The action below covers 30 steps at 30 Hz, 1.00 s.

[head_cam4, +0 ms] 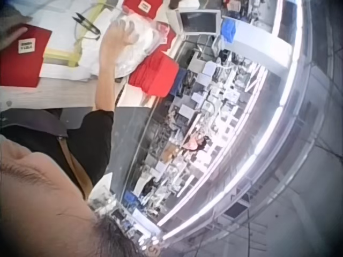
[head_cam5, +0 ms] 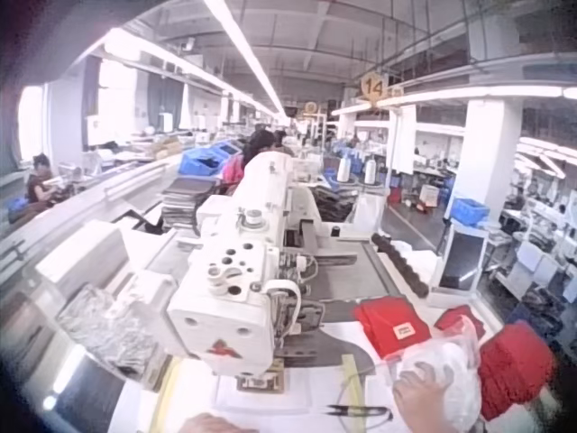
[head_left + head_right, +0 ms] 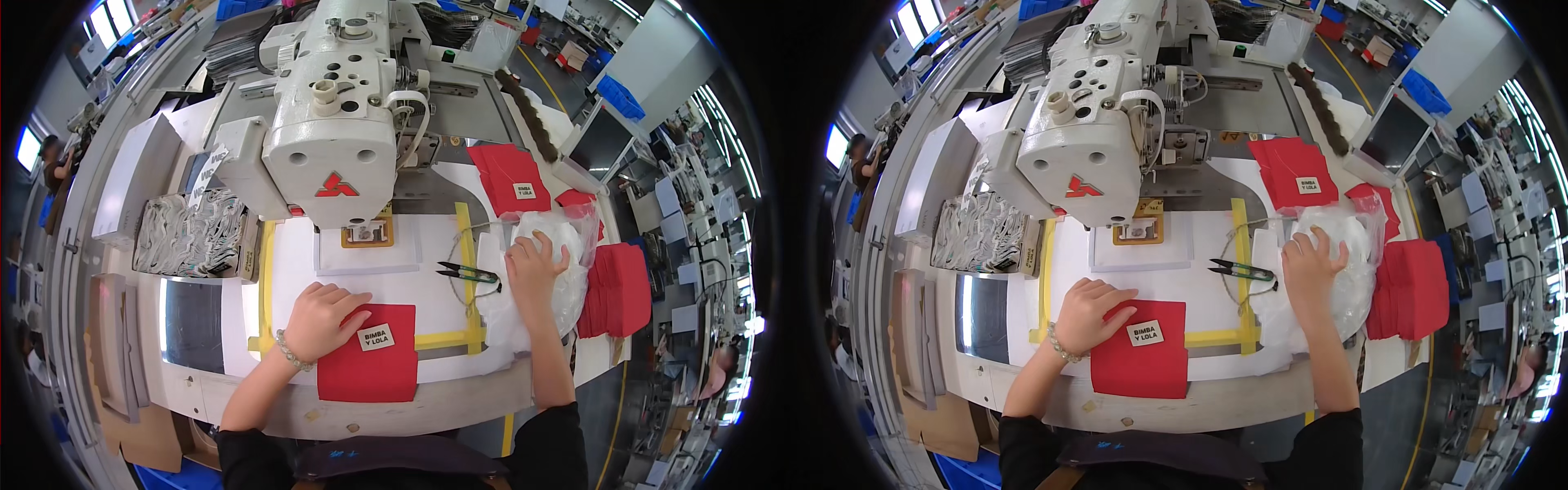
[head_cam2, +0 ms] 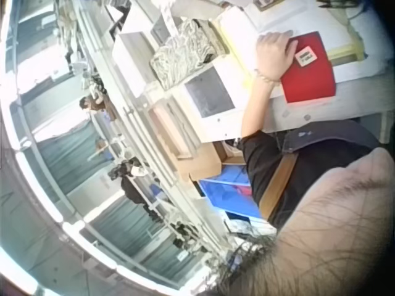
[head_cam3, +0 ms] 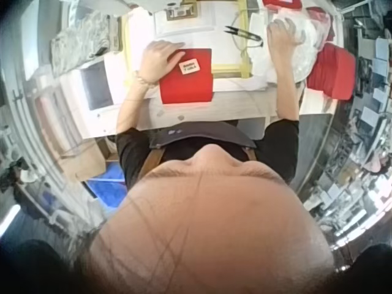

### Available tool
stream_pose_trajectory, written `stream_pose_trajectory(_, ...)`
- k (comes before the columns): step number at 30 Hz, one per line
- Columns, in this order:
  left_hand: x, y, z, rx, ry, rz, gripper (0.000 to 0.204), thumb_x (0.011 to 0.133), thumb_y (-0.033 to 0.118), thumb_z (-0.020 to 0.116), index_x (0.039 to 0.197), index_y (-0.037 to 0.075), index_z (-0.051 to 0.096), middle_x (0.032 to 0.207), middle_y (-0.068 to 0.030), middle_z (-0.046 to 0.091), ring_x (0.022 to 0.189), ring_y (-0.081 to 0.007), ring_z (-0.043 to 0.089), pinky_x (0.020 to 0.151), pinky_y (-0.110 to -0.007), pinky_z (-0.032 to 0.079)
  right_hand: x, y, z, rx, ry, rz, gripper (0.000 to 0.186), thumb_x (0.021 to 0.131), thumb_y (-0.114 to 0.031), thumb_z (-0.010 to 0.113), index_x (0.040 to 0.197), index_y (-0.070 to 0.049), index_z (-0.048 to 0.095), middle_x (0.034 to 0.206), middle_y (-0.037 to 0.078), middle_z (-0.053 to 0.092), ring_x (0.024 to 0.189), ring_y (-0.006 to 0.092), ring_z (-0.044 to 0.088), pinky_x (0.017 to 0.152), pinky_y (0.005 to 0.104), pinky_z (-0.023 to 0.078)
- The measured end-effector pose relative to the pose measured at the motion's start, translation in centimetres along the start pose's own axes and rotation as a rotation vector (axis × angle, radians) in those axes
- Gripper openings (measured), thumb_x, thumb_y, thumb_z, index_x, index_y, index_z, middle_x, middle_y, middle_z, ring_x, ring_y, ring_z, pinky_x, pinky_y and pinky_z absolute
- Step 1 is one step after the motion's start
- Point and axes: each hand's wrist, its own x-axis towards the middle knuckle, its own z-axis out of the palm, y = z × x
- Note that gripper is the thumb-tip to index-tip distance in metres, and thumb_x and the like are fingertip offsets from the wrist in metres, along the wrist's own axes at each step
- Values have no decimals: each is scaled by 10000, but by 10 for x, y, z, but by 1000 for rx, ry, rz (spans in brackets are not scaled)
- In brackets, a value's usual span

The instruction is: The person places white rectangular labels onto red fabric pieces and sews them using a sewing machine. They repeatedly pick up labels, align them on the fabric, guide the fabric under the needle, and trim threads with scissors. Finished pieces are stacked to the left.

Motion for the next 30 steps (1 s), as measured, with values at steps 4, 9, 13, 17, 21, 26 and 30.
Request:
stream_pose_trajectory(4, -6, 5, -12, -1, 10, 1, 188, 775, 153, 738, 948, 85, 707, 702, -22, 643, 641, -186, 593, 610, -324, 432, 0, -8, -20, 44, -31, 69, 109, 824, -150, 677, 921, -168, 630, 1066, -55, 616, 1213, 196, 486, 1070, 564, 142)
stream_pose_trajectory(9, -23, 31, -22, -143, 10, -41, 210, 762, 156, 757, 954, 88, 707, 710, -15, 644, 659, -174, 602, 588, -313, 417, -12, -6, -59, 49, 88, 165, 98, 841, -140, 658, 920, -153, 601, 1064, -42, 630, 1161, 180, 518, 1028, 509, 204)
stream_pose_trajectory(13, -36, 46, -26, -183, -41, -28, 244, 744, 159, 780, 970, 91, 718, 785, -26, 678, 687, -179, 615, 600, -305, 430, -31, -11, -81, 273, 102, 211, 84, 862, -94, 634, 921, -113, 577, 1062, 14, 651, 1033, 199, 572, 933, 404, 289)
stream_pose_trajectory(17, -40, 58, -18, -291, -25, -17, 295, 721, 155, 805, 995, 84, 722, 858, -40, 696, 721, -198, 628, 644, -304, 465, -46, -38, -91, 549, 13, 201, 60, 881, -45, 605, 939, -50, 595, 980, 69, 664, 964, 223, 583, 871, 336, 388)
stream_pose_trajectory(21, -42, 71, -4, -376, 4, -83, 464, 722, 148, 809, 1152, 65, 659, 1056, -102, 669, 865, -248, 632, 750, -339, 499, -56, -73, -87, 846, -89, 154, 57, 870, 11, 603, 915, -20, 616, 841, 89, 631, 811, 222, 612, 736, 306, 460)
stream_pose_trajectory(26, -42, 89, 14, -401, 153, -98, 527, 748, 96, 783, 1237, 34, 598, 1097, -139, 642, 913, -260, 626, 776, -353, 513, -82, -122, -74, 1386, -461, 198, 81, 905, -33, 618, 976, -25, 580, 819, 88, 637, 720, 197, 625, 625, 296, 467)
stream_pose_trajectory(30, -58, 88, 22, -620, 134, -203, 336, 797, -32, 693, 1128, 21, 668, 830, -94, 642, 668, -186, 614, 593, -288, 495, -81, -139, -76, 1579, -579, 245, 77, 945, -49, 591, 981, -10, 534, 777, 71, 627, 654, 118, 618, 582, 247, 459)
